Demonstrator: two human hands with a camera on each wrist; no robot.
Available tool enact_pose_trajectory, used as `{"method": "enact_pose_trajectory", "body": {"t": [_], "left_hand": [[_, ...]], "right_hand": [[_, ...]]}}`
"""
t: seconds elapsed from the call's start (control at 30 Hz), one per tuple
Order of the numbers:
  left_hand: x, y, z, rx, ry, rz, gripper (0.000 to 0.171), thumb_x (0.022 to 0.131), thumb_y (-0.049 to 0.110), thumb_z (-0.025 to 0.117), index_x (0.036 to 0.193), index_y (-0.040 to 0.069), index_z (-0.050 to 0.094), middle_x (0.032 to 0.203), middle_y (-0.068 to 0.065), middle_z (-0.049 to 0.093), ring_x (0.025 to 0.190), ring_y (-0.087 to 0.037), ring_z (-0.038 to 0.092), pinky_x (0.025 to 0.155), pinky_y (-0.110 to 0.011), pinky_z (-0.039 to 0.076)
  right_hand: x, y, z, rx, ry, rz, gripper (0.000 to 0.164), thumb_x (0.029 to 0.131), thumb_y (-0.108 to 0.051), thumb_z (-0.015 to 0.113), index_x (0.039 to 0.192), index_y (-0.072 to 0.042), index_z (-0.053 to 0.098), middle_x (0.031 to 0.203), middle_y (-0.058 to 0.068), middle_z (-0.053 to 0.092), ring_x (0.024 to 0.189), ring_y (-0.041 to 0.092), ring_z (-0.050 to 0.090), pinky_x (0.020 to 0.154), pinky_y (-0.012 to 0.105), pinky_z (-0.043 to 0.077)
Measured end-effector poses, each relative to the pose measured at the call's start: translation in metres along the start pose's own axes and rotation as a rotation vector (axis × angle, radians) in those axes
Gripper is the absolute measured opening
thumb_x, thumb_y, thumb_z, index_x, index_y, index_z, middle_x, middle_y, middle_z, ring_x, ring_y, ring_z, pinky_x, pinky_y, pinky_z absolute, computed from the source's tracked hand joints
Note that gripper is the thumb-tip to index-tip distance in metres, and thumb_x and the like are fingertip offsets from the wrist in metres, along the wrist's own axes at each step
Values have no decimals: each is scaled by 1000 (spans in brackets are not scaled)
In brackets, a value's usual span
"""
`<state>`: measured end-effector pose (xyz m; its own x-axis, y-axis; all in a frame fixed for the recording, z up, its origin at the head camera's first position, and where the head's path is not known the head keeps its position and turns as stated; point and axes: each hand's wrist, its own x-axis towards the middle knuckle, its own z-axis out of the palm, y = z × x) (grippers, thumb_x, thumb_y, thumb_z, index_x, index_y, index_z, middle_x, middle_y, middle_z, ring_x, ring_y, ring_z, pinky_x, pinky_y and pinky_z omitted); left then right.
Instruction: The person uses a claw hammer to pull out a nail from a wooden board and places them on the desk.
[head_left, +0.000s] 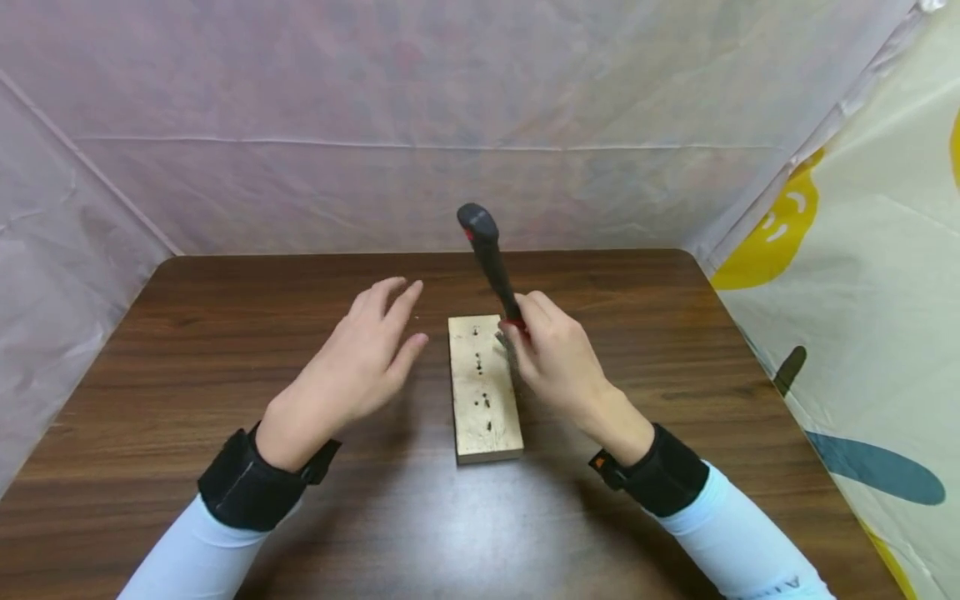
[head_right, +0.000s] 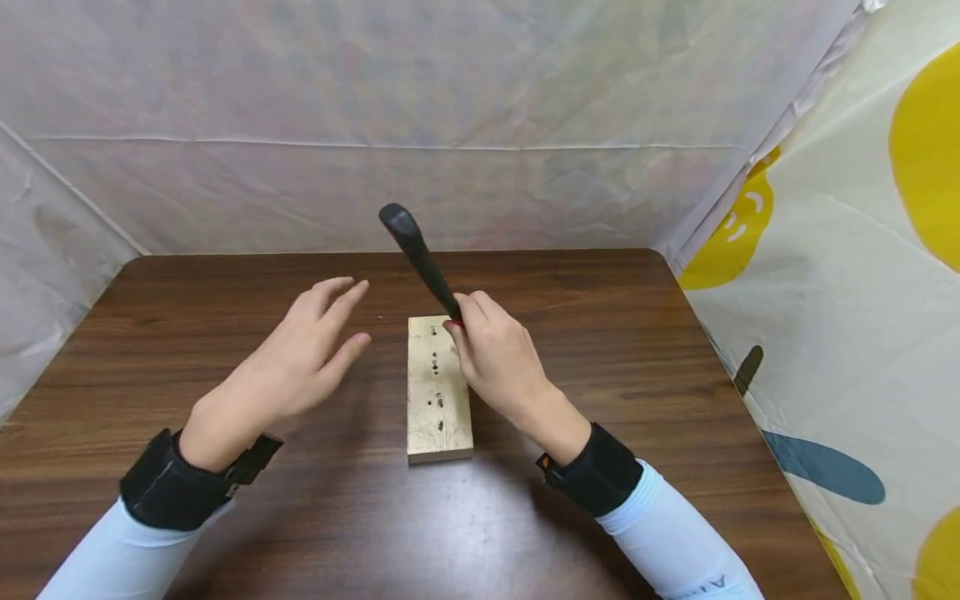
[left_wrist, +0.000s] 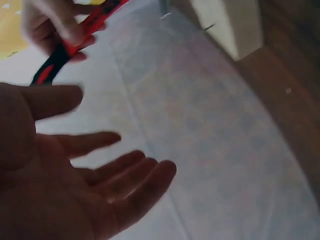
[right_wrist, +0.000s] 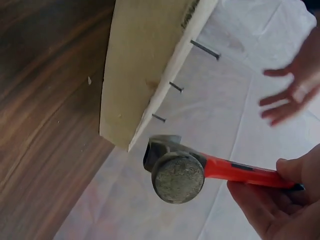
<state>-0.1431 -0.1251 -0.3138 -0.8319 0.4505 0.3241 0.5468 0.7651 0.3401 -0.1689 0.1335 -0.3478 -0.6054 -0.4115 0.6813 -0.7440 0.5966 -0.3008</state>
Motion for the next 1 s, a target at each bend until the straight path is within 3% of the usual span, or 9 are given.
{"method": "enact_pose_trajectory", "body": {"t": [0.17,0.3,0.47,0.6,0.7,0.83,1.0], "left_hand": [[3,-8,15,48,-256,-28,76,98,30,73,157,-1,36,161,-29,26,147,-46,28,106,-68,34],[4,-11,33,33,-352,-12,91,90,40,80,159,2,35,162,-28,24,148,-46,26,106,-70,33],[2,-11,56,-51,-403,64,102,82,47,86,160,6,34,162,-29,24,148,-46,26,106,-70,34],[0,-11,66,-82,-461,90,95,87,48,81,161,11,34,163,-29,21,150,-45,22,107,-70,34],[-3,-12,69,-79,-491,89,90,91,49,76,162,14,33,163,-29,22,148,-45,27,107,-68,35],[-6,-12,72,-32,-482,69,88,93,54,71,163,18,33,163,-26,26,146,-44,33,107,-67,35],[-9,-5,75,130,-417,70,87,94,63,64,162,18,35,157,-25,36,141,-43,39,107,-64,36]], "right_hand": [[0,4,-7,92,8,79,14,96,0,70,108,3,65,90,8,59,69,14,54,58,30,49],[-2,6,-8,158,6,125,13,96,1,70,108,3,65,92,8,61,70,13,58,59,28,52],[-6,7,-10,228,17,164,14,96,4,69,109,4,66,95,9,64,73,14,61,60,27,54],[-10,7,-11,256,8,196,14,96,4,68,110,3,67,94,8,65,72,15,61,57,28,54],[-12,5,-13,286,-16,207,15,96,3,68,111,3,67,95,7,64,71,14,60,57,31,55],[-14,2,-14,304,-42,195,15,97,3,68,112,2,66,96,7,64,69,12,59,57,32,55],[-12,0,-14,307,-50,172,14,97,1,68,111,1,66,95,5,63,69,11,58,56,30,54]]}}
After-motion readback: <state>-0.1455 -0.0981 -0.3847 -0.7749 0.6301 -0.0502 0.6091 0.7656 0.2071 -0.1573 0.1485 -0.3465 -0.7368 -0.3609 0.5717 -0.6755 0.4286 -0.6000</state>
